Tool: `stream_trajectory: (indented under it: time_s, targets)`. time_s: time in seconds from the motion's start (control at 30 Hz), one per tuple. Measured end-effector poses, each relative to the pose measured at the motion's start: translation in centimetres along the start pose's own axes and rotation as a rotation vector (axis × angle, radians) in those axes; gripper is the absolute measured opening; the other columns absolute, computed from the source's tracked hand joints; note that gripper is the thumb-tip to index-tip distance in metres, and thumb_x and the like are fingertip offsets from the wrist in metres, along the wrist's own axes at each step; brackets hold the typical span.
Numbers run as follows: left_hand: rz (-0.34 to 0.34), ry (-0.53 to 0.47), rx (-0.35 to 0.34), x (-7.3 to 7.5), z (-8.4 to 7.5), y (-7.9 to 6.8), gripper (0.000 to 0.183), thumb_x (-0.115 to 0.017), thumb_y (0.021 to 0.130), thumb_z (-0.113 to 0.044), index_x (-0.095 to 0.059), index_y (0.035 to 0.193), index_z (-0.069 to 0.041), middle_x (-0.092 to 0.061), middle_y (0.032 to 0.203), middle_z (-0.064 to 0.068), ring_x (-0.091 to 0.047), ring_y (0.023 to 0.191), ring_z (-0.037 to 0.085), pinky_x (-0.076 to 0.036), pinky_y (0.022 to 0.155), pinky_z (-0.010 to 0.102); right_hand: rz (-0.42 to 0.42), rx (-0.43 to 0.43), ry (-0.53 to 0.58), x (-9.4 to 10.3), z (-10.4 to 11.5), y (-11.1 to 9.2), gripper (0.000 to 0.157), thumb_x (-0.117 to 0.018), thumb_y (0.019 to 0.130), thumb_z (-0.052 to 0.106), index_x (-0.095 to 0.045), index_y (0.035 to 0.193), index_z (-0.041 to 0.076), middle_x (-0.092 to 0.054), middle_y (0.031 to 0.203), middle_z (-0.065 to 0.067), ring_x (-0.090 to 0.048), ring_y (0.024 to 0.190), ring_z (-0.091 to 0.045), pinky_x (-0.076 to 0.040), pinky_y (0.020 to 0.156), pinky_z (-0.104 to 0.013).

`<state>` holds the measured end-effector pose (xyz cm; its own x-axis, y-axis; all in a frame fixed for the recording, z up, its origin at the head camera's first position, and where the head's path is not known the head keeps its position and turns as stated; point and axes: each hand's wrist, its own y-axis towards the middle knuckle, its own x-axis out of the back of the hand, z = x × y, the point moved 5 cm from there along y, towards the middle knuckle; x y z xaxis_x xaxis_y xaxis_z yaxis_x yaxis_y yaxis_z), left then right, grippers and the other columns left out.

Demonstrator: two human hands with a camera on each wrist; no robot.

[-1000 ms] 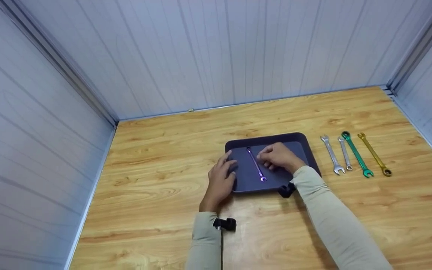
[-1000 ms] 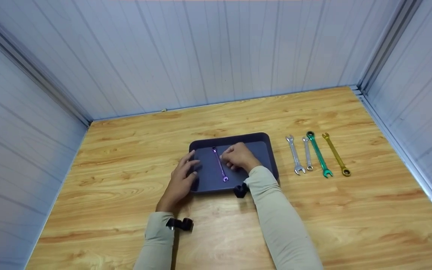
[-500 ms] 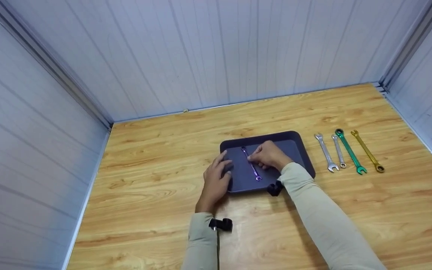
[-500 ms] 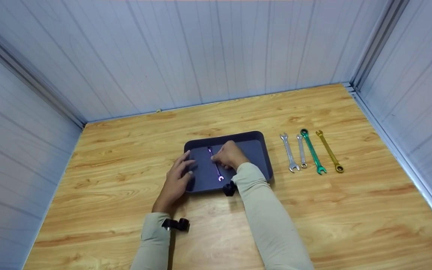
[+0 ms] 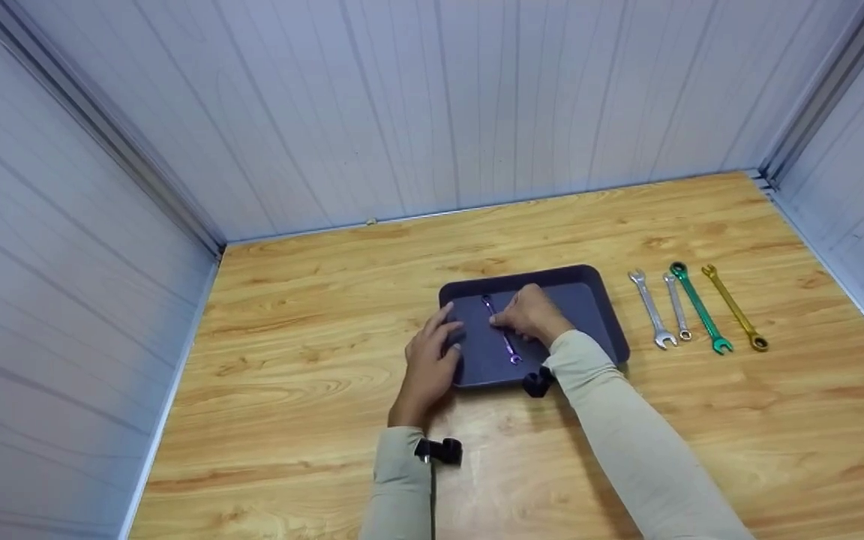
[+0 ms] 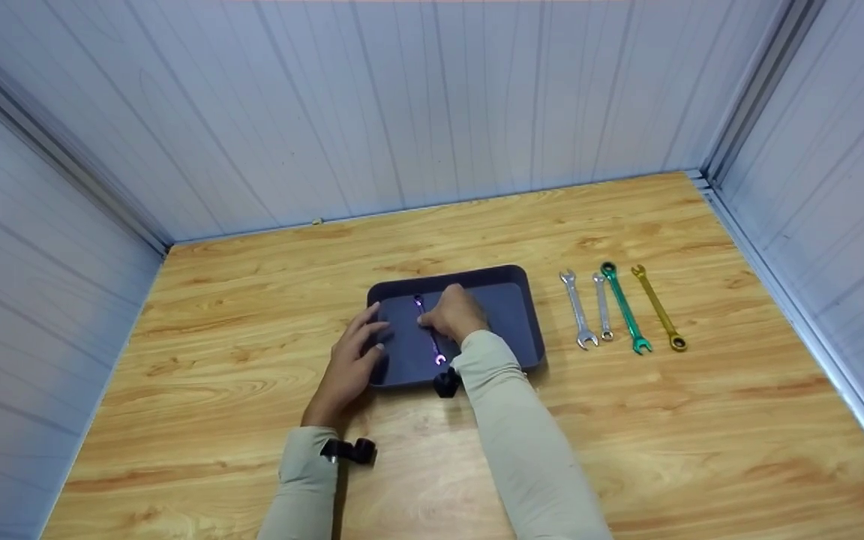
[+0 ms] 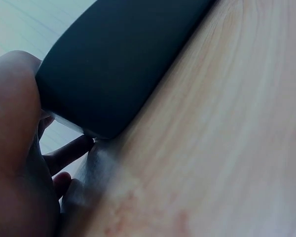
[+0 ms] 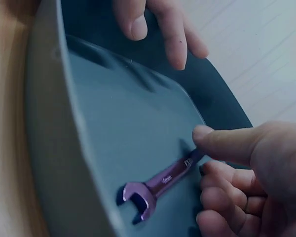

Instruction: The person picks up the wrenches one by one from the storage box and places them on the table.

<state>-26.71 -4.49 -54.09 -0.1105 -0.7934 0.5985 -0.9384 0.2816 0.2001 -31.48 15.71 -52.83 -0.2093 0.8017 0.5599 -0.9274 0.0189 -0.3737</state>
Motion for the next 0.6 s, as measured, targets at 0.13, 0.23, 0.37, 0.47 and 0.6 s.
stream_trajectory:
  time_s: [0.13, 0.23, 0.37, 0.47, 0.6]
  targets:
    - [-0.008, -0.012, -0.015, 0.13, -0.09, 0.0, 0.038, -0.058, 0.095, -0.009, -0.064, 0.132, -0.008, -0.038, 0.158, -0.005, -0.035, 0.142, 0.026, -0.017, 0.112, 0.056, -0.022, 0.003, -0.049, -0.04, 0.12, 0.2, 0.024, -0.084, 0.079, 0.02, -0.068, 0.065, 0.007, -0.057, 0.055, 0.001, -0.05, 0.041, -0.012, -0.041, 0.04, -0.026]
    - [-0.011, -0.015, -0.022, 0.12, -0.08, 0.02, 0.039, -0.057, 0.094, -0.009, -0.063, 0.133, -0.006, -0.038, 0.158, -0.003, -0.037, 0.141, 0.028, -0.017, 0.112, 0.058, -0.025, 0.012, -0.053, 0.03, 0.08, 0.31, 0.023, -0.083, 0.078, 0.017, -0.068, 0.064, 0.007, -0.057, 0.055, 0.0, -0.051, 0.04, -0.012, -0.04, 0.039, -0.026]
    - [-0.002, -0.008, -0.018, 0.02, 0.0, 0.0, 0.039, -0.057, 0.095, -0.009, -0.063, 0.133, -0.006, -0.038, 0.158, -0.004, -0.038, 0.14, 0.027, -0.017, 0.112, 0.058, -0.011, 0.013, -0.04, 0.01, -0.07, 0.35, 0.024, -0.082, 0.078, 0.013, -0.065, 0.062, 0.008, -0.057, 0.053, 0.0, -0.051, 0.041, -0.011, -0.04, 0.039, -0.025]
    - [-0.002, 0.001, -0.014, 0.01, 0.01, -0.05, 0.038, -0.057, 0.095, -0.01, -0.063, 0.133, -0.007, -0.038, 0.158, -0.006, -0.038, 0.141, 0.025, -0.017, 0.112, 0.058, -0.006, 0.02, -0.049, -0.03, -0.1, 0.37, 0.026, -0.08, 0.077, 0.012, -0.062, 0.058, 0.009, -0.055, 0.051, 0.002, -0.05, 0.04, -0.01, -0.038, 0.038, -0.024]
    - [-0.013, 0.003, -0.016, 0.04, 0.02, -0.01, 0.038, -0.057, 0.096, -0.009, -0.064, 0.133, -0.007, -0.04, 0.157, -0.005, -0.038, 0.14, 0.026, -0.018, 0.112, 0.058, -0.007, 0.031, -0.072, 0.0, -0.01, 0.35, 0.028, -0.077, 0.078, 0.013, -0.06, 0.056, 0.011, -0.052, 0.048, 0.003, -0.048, 0.039, -0.009, -0.037, 0.038, -0.023]
